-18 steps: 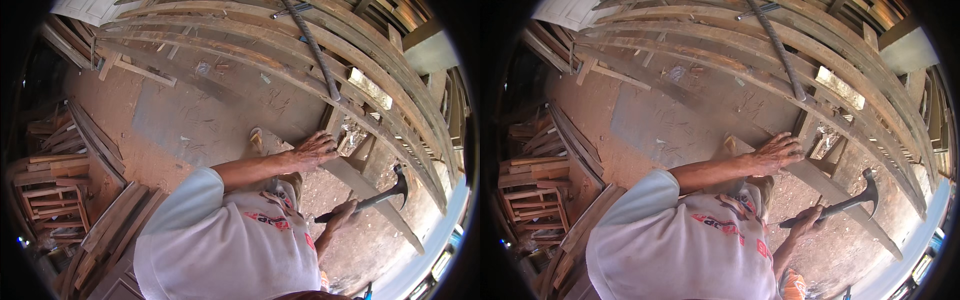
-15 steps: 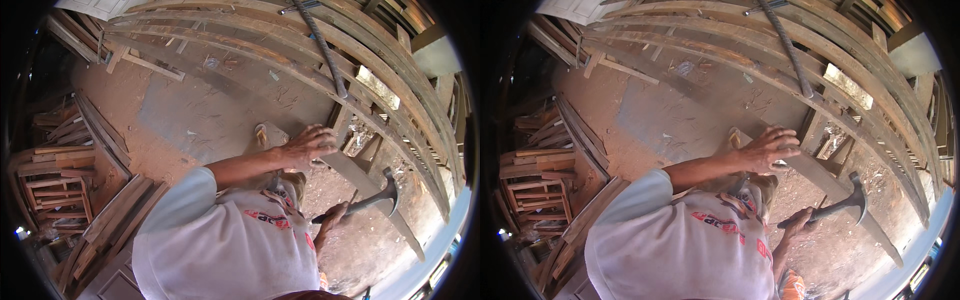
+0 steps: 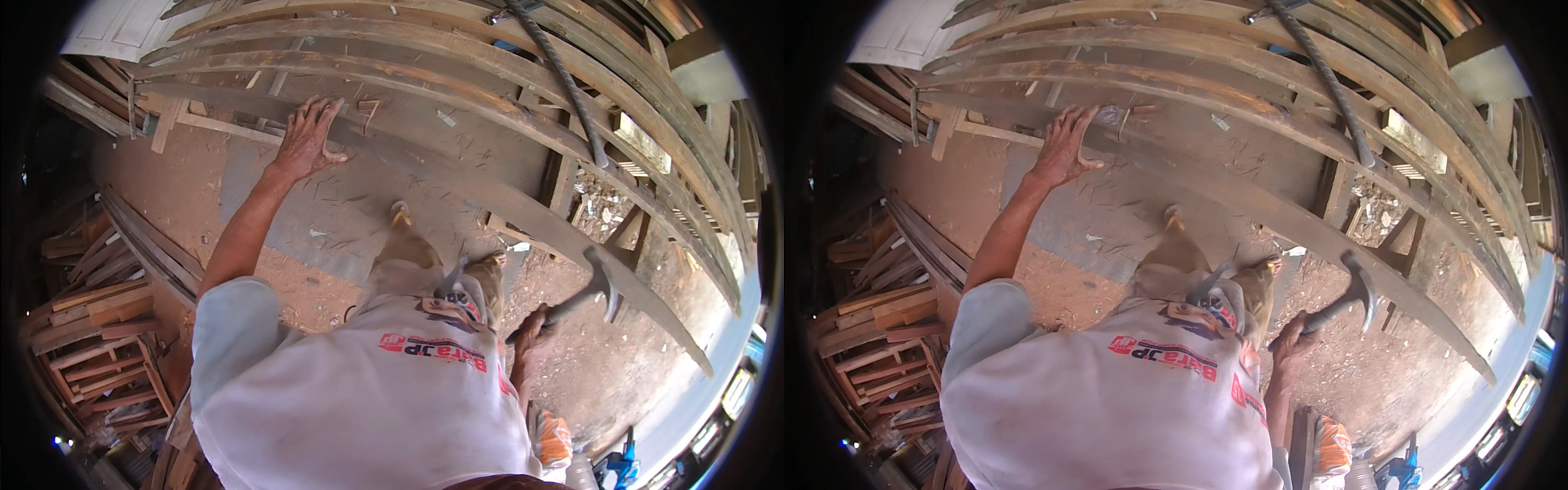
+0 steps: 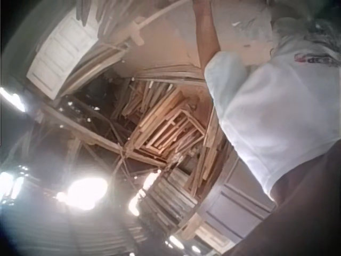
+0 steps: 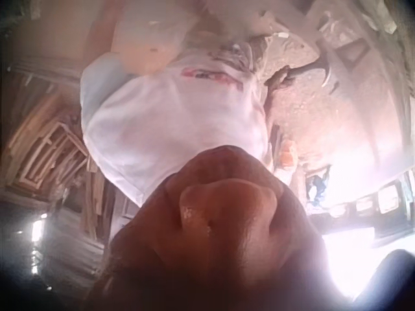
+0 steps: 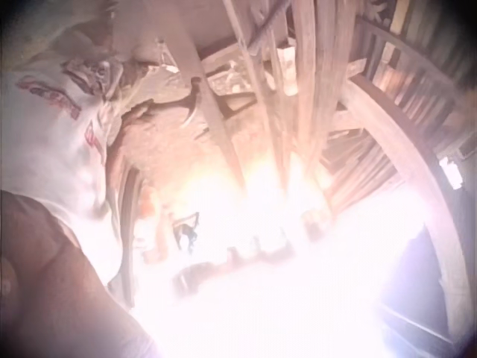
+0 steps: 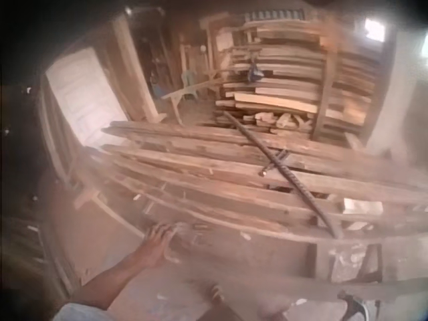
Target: The person uses a hammer to strike and pry apart a wooden frame structure, removing planks and pieces one at a time. They repeatedly hit joints and pull away separated wood, moving pieces aside as they work.
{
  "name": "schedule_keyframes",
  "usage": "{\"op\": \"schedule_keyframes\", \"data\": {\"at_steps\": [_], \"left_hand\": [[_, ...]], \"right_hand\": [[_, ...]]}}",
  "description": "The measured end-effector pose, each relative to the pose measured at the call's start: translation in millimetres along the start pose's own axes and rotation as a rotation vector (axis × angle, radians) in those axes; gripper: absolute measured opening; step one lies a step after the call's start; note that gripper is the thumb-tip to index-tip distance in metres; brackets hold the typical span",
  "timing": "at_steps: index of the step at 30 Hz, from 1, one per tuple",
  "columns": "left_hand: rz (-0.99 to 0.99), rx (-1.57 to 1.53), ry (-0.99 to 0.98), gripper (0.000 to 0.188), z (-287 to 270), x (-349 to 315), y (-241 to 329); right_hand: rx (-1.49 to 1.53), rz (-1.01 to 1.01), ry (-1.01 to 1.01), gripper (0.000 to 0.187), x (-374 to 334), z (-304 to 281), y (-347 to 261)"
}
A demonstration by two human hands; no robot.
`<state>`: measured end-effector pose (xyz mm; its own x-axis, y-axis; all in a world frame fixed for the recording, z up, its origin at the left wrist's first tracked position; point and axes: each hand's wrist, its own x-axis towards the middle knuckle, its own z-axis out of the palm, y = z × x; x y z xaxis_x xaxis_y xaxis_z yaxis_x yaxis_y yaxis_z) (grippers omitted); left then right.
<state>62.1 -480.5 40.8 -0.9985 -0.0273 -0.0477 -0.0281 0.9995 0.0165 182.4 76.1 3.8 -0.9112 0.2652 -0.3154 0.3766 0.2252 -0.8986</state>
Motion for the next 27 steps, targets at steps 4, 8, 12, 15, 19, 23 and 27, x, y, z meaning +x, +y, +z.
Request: {"op": "schedule_keyframes", "data": {"at_steps": [4, 8, 12, 15, 19, 23, 27], "left_hand": [[0.16, 0.012, -0.125, 0.107, 18, 41, -40], [0.216, -0.116, -0.256, 0.088, 35, 51, -63], [0.25, -0.13, -0.339, 0.077, 23, 60, -62], [0.267, -0.182, -0.257, 0.075, 40, 56, -74], [0.311, -0.18, -0.261, 0.07, 42, 65, -81], [0.322, -0.205, -0.252, 0.069, 37, 65, -81], [0.326, -0.222, -0.254, 0.064, 35, 69, -78]], "right_hand": [[-0.08, 0.185, 0.08, 0.037, -12, 65, -6], [0.023, 0.0, 0.139, 0.038, -33, 111, -85], [0.109, -0.17, 0.009, 0.033, -39, 126, -57], [-0.538, 0.148, -0.122, 0.038, -29, 137, -51], [-0.244, 0.214, -0.052, 0.038, -40, 166, -87], [-0.219, -0.118, -0.034, 0.031, -33, 171, -67], [-0.721, -0.044, -0.296, 0.033, -24, 182, -116]]}}
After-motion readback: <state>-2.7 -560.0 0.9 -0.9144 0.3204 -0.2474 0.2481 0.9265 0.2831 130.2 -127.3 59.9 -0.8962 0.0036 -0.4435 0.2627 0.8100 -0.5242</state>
